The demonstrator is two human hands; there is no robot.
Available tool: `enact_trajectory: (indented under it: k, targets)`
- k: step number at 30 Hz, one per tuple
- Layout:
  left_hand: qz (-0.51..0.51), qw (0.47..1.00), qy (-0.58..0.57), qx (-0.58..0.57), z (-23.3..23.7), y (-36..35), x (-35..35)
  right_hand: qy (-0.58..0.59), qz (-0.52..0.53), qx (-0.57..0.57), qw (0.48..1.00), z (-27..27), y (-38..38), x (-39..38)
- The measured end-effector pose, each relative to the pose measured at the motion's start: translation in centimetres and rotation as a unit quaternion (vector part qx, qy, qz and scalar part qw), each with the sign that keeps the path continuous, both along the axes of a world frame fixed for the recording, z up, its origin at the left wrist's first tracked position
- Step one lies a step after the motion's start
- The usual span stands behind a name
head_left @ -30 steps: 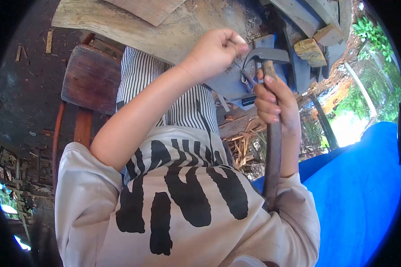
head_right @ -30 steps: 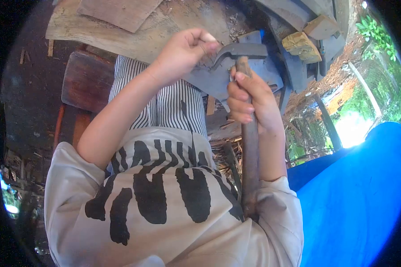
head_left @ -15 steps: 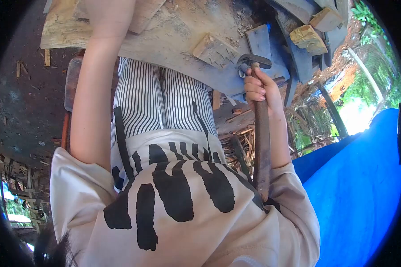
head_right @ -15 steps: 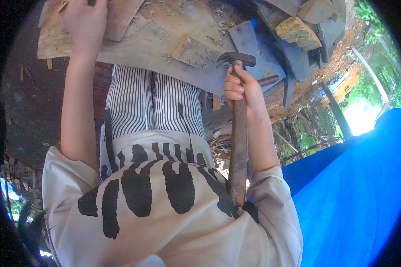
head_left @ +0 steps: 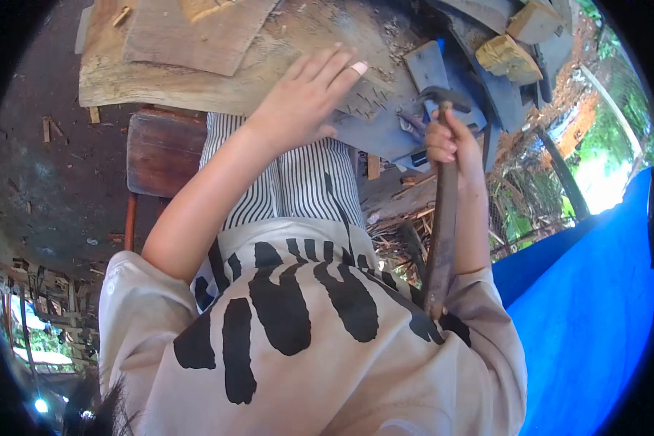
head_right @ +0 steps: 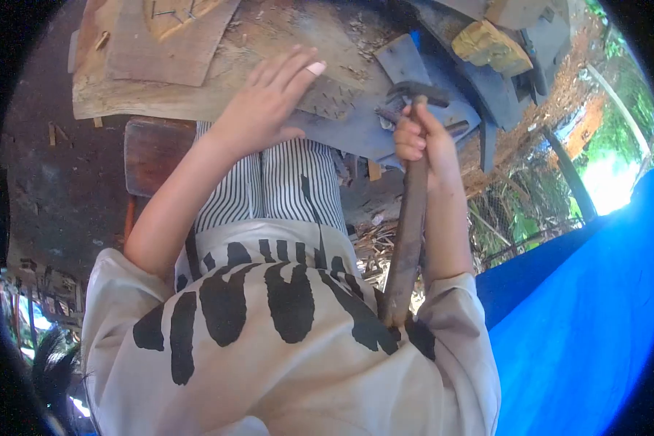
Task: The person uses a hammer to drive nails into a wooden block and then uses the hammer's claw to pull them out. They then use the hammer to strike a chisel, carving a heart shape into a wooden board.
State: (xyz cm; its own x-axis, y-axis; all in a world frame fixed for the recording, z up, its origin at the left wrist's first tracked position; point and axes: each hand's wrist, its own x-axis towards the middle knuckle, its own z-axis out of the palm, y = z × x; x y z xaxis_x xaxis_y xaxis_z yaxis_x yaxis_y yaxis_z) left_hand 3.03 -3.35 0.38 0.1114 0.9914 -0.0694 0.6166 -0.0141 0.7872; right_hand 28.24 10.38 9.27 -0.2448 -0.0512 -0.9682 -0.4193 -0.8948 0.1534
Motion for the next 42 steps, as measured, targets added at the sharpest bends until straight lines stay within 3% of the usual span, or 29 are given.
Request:
enact_trajectory:
  k: [2, 4, 7, 9, 10, 12, 13, 18, 20, 23, 28, 40, 42]
  targets:
    - [-0.025, 0.999, -0.024, 0.012, -2.5, 0.3, 1.3, -0.080, 0.139, 0.144, 0.976, 1.1, 2.2, 0.0]
    - [-0.051, 0.997, -0.047, 0.021, -3.3, -0.1, 2.2, -0.153, 0.190, 0.221, 0.944, 2.3, 4.3, -0.4]
    - [0.029, 0.999, -0.019, -0.029, -3.3, -0.9, 3.3, -0.191, 0.235, 0.285, 0.909, 3.6, 6.2, 0.7]
    - [0.195, 0.979, 0.017, -0.062, -2.9, -1.4, 4.7, -0.223, 0.293, 0.334, 0.868, 3.5, 6.3, 0.7]
    - [0.193, 0.979, 0.017, -0.063, -2.7, -1.5, 5.0, -0.224, 0.293, 0.332, 0.868, 3.3, 6.1, 0.3]
    - [0.217, 0.975, 0.031, -0.047, -2.5, -1.5, 5.3, -0.322, 0.399, 0.393, 0.763, 2.6, 5.9, -0.6]
    - [0.220, 0.974, 0.035, -0.047, -2.5, -1.4, 5.3, -0.325, 0.421, 0.419, 0.736, 2.4, 5.6, -1.0]
    - [0.218, 0.976, -0.015, -0.022, -3.0, -0.6, 5.3, -0.246, 0.497, 0.325, 0.766, 5.1, 1.7, -7.0]
    - [0.205, 0.978, -0.045, -0.012, -3.2, -0.3, 5.2, -0.158, 0.455, 0.200, 0.853, 4.8, 0.6, -9.1]
    - [0.196, 0.976, -0.094, 0.000, -3.6, -0.4, 5.3, -0.184, 0.514, 0.231, 0.805, 2.9, -0.1, -10.8]
    - [0.210, 0.970, -0.122, 0.014, -3.5, -0.4, 5.4, -0.177, 0.519, 0.196, 0.813, 1.9, 0.1, -12.1]
    - [0.265, 0.962, 0.051, -0.034, -1.6, 0.1, 5.6, -0.118, 0.541, 0.089, 0.828, 2.6, 1.8, -13.4]
    - [0.267, 0.953, 0.049, -0.134, -0.8, 0.7, 5.9, -0.112, 0.531, 0.064, 0.838, 3.0, 1.9, -13.2]
